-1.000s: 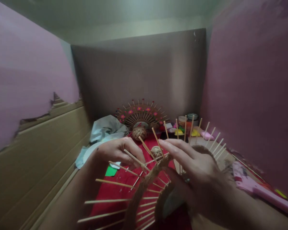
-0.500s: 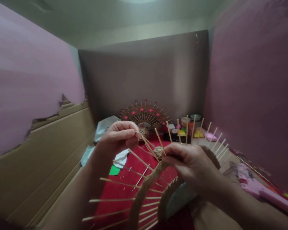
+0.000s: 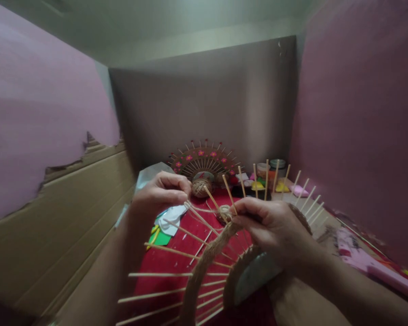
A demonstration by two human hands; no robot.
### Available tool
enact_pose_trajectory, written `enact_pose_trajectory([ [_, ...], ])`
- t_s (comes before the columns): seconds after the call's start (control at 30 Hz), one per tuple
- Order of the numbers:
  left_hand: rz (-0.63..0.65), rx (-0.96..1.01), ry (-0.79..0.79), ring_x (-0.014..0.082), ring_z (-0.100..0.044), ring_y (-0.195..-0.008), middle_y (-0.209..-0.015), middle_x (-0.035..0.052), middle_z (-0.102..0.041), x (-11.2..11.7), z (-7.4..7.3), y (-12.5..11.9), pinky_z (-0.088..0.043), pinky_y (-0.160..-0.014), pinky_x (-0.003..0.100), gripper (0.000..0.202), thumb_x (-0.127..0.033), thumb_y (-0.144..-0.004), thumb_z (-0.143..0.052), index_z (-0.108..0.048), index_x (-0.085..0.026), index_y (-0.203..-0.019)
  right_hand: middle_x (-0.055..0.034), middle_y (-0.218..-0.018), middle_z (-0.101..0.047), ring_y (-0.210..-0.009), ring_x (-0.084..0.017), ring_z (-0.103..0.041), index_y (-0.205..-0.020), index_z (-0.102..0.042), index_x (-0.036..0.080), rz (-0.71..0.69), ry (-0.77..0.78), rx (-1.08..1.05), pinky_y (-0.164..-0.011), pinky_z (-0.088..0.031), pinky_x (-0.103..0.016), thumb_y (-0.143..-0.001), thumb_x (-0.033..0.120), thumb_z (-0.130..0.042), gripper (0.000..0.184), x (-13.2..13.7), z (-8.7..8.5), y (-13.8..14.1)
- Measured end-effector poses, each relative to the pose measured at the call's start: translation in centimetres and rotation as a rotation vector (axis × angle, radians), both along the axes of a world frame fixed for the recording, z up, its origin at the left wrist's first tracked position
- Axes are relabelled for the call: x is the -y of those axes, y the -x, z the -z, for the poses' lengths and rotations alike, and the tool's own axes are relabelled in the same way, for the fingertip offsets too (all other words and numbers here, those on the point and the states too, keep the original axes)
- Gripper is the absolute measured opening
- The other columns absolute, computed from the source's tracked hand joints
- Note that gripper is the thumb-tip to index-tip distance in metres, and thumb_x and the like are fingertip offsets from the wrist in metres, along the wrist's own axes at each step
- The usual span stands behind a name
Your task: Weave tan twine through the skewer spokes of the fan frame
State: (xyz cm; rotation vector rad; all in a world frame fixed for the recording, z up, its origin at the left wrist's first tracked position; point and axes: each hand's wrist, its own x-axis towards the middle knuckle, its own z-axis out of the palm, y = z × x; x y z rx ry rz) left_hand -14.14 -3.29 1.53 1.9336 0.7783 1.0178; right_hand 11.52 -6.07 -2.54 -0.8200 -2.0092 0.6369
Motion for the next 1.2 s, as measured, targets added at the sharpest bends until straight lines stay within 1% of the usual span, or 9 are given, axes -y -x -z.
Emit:
enact_pose_trajectory([
  [0.17,0.159,-0.481,0.172,0.0101,-0.046,-0.054,-0.057,0.0005,-0.053,-2.4,1.2,0.3,-0.035,-0.050,0.023,0.014,-0.027,-0.069,-0.068,-0.067,-0.014,-0.065,0.0041,-0.060,-0.055,-0.056,-0.008,-0.045,-0.072,-0.061,0.017,-0.019,-0.009,0.013,-0.052,-0.036,-0.021,-0.080,0.016,-0.055,0.010,0.5,-0.1,-0.2],
  [0.37,0.418,-0.751,0.045,0.0173,-0.058,-0.076,-0.083,0.0079,-0.066,-2.3,1.6,-2.6,-0.046,-0.070,0.028,0.021,-0.033,-0.079,-0.061,-0.071,-0.016,-0.086,0.0048,-0.061,-0.056,-0.057,-0.007,-0.046,-0.074,-0.062,0.018,-0.026,-0.017,0.017,-0.053,-0.037,-0.020,-0.080,0.017,-0.056,0.009,0.4,-0.2,-0.2],
  [0.47,0.416,-0.690,-0.088,0.0222,-0.055,-0.099,-0.104,0.0107,-0.065,-1.5,0.6,-3.3,-0.041,-0.089,0.034,0.029,-0.031,-0.076,-0.065,-0.069,-0.018,-0.101,0.0052,-0.059,-0.054,-0.055,-0.007,-0.044,-0.074,-0.062,0.018,-0.016,-0.001,0.006,-0.052,-0.036,-0.020,-0.079,0.017,-0.056,0.008,0.1,0.0,-0.3],
  [0.53,0.390,-0.571,-0.064,0.0239,-0.053,-0.106,-0.109,0.0112,-0.064,-1.1,0.1,-3.2,-0.039,-0.093,0.036,0.033,-0.029,-0.074,-0.067,-0.067,-0.018,-0.105,0.0056,-0.057,-0.051,-0.053,-0.006,-0.041,-0.073,-0.062,0.018,-0.013,0.011,-0.003,-0.050,-0.034,-0.020,-0.079,0.017,-0.056,0.009,-0.1,0.1,-0.3],
  [0.63,0.334,-0.405,0.164,0.0197,-0.061,-0.088,-0.103,0.0113,-0.066,-0.5,0.1,-3.1,-0.049,-0.074,0.029,0.032,-0.026,-0.077,-0.063,-0.065,-0.017,-0.108,0.0053,-0.056,-0.049,-0.051,-0.006,-0.039,-0.071,-0.062,0.017,-0.001,0.031,-0.009,-0.048,-0.033,-0.020,-0.078,0.017,-0.056,0.009,-0.4,-0.1,-0.3],
  [0.7,0.307,-0.336,0.311,0.0151,-0.062,-0.068,-0.088,0.0096,-0.068,-0.1,0.4,-3.3,-0.048,-0.057,0.023,0.033,-0.025,-0.079,-0.061,-0.063,-0.015,-0.110,0.0051,-0.054,-0.048,-0.050,-0.006,-0.038,-0.070,-0.061,0.016,0.005,0.047,-0.016,-0.047,-0.032,-0.020,-0.078,0.016,-0.055,0.010,-0.7,-0.4,-0.3],
  [0.77,0.302,-0.251,0.390,0.0141,-0.061,-0.062,-0.081,0.0080,-0.067,0.1,0.7,-3.8,-0.046,-0.052,0.022,0.034,-0.024,-0.077,-0.062,-0.061,-0.015,-0.111,0.0051,-0.053,-0.046,-0.048,-0.006,-0.038,-0.069,-0.061,0.017,0.014,0.059,-0.025,-0.045,-0.031,-0.020,-0.078,0.016,-0.054,0.011,-1.1,-1.0,-0.3],
  [0.93,0.212,-0.138,0.334,0.0129,-0.060,-0.066,-0.080,0.0070,-0.067,-0.6,1.4,-4.5,-0.047,-0.058,0.023,0.022,-0.022,-0.075,-0.064,-0.066,-0.014,-0.095,0.0047,-0.053,-0.047,-0.046,-0.006,-0.037,-0.068,-0.060,0.017,0.130,0.022,-0.057,-0.042,-0.028,-0.020,-0.076,0.018,-0.055,0.009,-2.3,-1.6,-0.3],
  [1.2,0.138,-0.111,0.379,0.0079,-0.056,-0.052,-0.070,0.0045,-0.068,-2.8,3.8,-4.8,-0.040,-0.047,0.017,0.016,-0.020,-0.074,-0.064,-0.069,-0.012,-0.087,0.0046,-0.057,-0.048,-0.050,-0.007,-0.040,-0.078,-0.061,0.017,0.092,-0.049,-0.037,-0.048,-0.033,-0.021,-0.080,0.021,-0.052,0.010,-3.8,0.4,-0.3],
])
